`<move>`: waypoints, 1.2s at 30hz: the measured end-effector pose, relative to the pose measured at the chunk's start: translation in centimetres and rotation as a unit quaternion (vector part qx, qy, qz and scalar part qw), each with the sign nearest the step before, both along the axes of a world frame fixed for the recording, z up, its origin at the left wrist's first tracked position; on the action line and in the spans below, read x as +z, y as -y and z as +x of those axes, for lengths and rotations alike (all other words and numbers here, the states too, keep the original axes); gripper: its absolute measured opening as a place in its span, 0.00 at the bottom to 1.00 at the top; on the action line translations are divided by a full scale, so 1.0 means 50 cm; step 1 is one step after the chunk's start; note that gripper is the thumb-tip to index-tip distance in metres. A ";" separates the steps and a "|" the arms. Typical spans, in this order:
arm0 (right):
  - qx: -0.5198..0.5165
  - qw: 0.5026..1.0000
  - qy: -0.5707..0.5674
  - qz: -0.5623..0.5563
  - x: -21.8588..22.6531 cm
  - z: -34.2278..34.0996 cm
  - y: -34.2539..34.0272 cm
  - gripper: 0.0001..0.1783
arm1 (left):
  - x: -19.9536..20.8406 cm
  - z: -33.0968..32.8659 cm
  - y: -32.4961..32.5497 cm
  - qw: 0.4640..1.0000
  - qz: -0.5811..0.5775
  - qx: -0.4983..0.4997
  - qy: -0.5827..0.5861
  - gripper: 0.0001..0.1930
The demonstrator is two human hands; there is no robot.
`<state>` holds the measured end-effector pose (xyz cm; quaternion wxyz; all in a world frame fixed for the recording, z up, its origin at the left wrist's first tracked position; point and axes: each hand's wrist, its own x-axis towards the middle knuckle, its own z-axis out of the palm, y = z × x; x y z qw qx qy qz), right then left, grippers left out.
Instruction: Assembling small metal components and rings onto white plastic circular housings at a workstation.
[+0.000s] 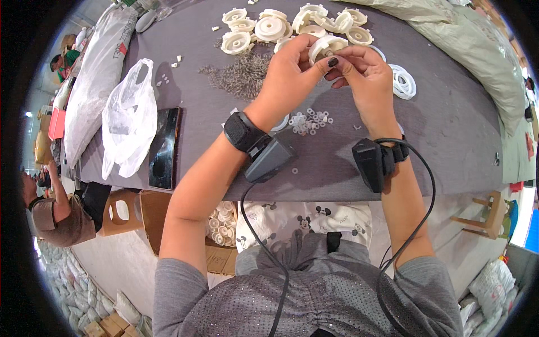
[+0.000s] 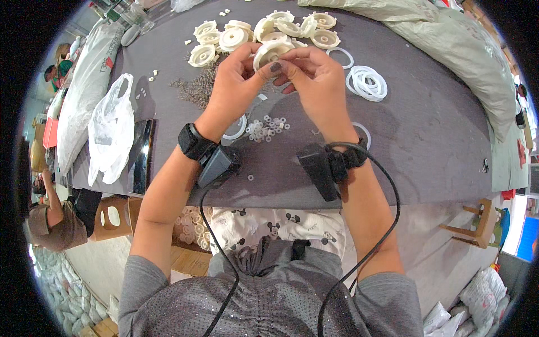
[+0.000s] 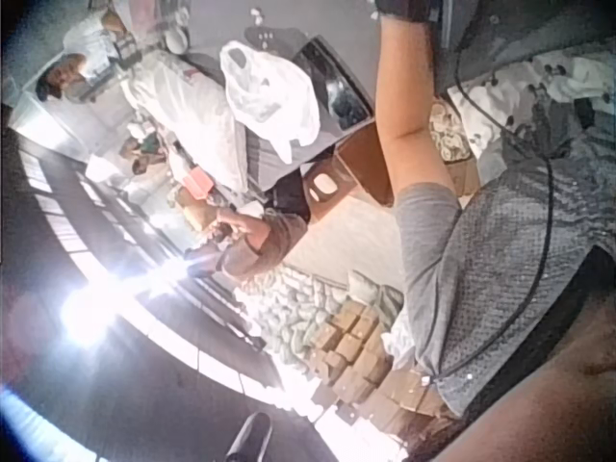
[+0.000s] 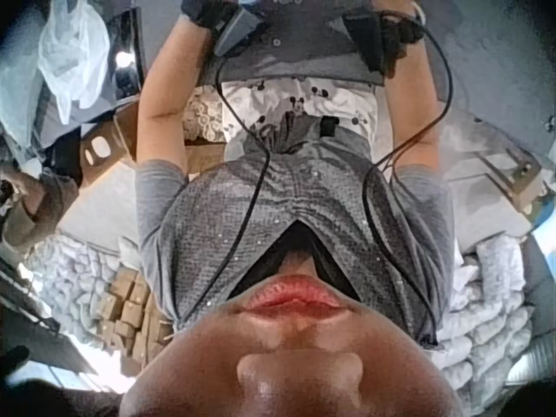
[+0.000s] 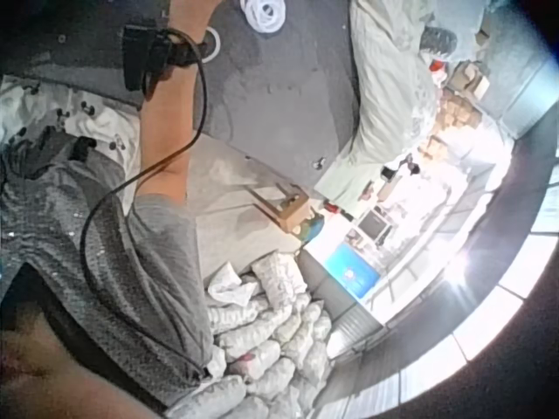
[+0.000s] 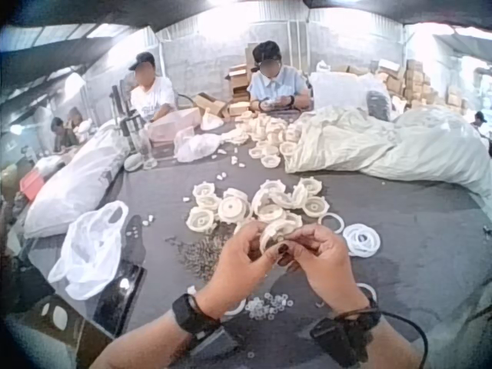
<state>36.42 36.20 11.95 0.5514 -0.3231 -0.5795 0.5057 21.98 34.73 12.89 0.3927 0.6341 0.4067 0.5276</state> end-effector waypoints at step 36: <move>0.190 0.923 0.325 -0.074 0.007 0.055 -0.009 0.09 | 0.001 -0.132 -0.024 0.983 -0.059 -0.027 0.172 0.16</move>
